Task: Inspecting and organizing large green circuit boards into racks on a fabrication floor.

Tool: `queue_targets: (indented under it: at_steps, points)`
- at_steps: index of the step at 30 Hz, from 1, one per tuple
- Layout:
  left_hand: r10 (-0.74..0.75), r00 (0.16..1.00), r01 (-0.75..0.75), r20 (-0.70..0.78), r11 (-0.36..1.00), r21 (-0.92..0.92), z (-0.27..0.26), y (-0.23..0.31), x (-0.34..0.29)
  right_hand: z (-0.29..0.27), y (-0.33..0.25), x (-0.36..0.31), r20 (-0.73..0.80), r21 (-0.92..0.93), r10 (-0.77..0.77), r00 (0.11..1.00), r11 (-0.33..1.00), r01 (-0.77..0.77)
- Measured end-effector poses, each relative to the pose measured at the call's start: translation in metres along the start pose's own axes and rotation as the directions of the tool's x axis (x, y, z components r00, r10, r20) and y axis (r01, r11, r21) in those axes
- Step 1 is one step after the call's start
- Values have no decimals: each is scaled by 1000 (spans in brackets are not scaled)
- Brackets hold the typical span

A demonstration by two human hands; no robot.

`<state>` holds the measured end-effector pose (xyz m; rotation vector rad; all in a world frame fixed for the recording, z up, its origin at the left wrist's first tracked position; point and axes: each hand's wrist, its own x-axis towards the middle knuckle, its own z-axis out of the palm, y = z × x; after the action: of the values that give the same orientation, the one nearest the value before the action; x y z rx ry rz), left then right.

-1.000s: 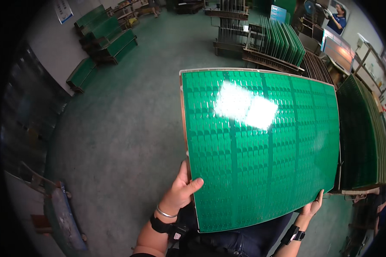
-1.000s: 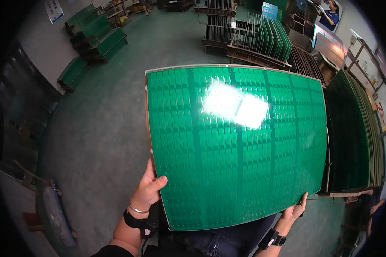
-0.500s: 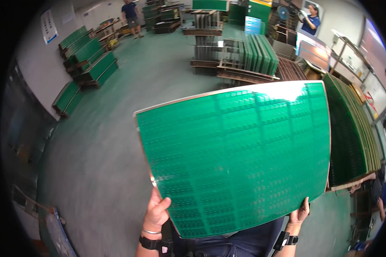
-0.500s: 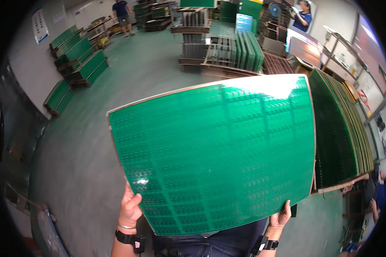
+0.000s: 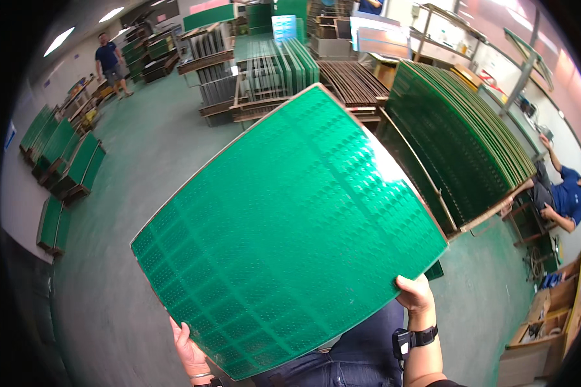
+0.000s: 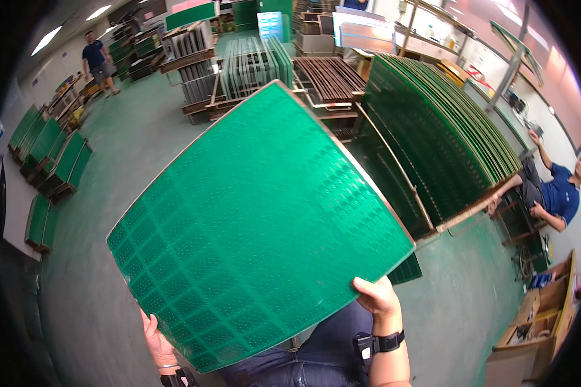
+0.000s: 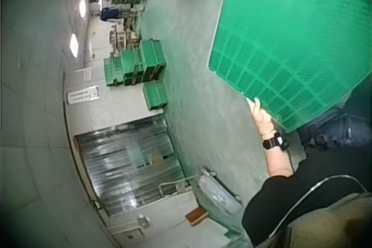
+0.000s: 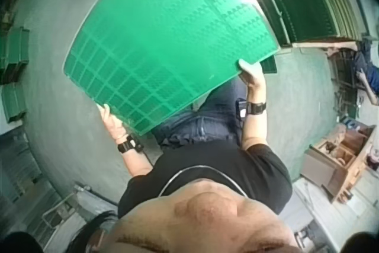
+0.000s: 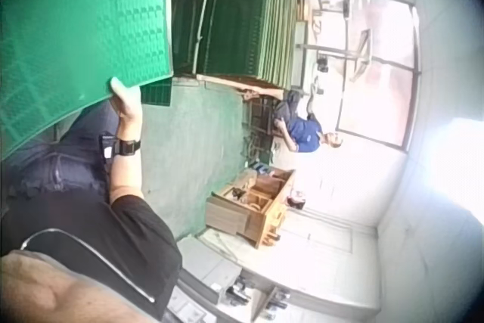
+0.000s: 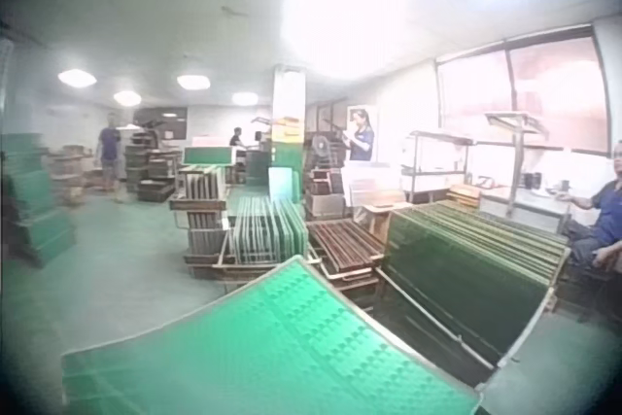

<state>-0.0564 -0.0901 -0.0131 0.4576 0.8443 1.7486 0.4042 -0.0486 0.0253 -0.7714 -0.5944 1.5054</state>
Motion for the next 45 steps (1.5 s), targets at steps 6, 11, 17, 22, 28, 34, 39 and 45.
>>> queue_targets:
  at_steps: [6, 11, 17, 22, 28, 34, 39, 45]
  points:
    - [-43, 999, 43, -13, 999, -31, -15, -5, 1, 16, -4, -1, -37, -52, 31, 999, 998, -33]
    - [-91, 990, 92, -104, 996, 4, -15, -10, 7, 22, -2, 0, -34, -45, 42, 999, 998, -43]
    - [-215, 960, 217, -181, 976, -10, 52, -72, 36, 101, 65, -26, 354, -417, 33, 935, 900, 127]
    - [-496, 861, 506, 109, 821, -266, 119, -143, 44, 118, 68, -17, -42, -551, -351, 935, 789, 271]
    - [-576, 796, 372, 187, 709, 598, 94, -197, 75, 107, 2, 9, 0, -723, -582, 813, 562, 403]
    - [-167, 977, -11, 135, 591, 807, 65, -236, 105, 105, 1, 21, -5, -803, -574, 819, 491, 339]
    - [138, 877, -481, 461, 220, 849, 86, -250, 120, 109, -18, 24, -41, -829, -558, 829, 481, 283]
    - [-32, 866, -498, 500, 48, 866, 96, -266, 121, 109, 8, 33, -109, -859, -456, 883, 490, 147]
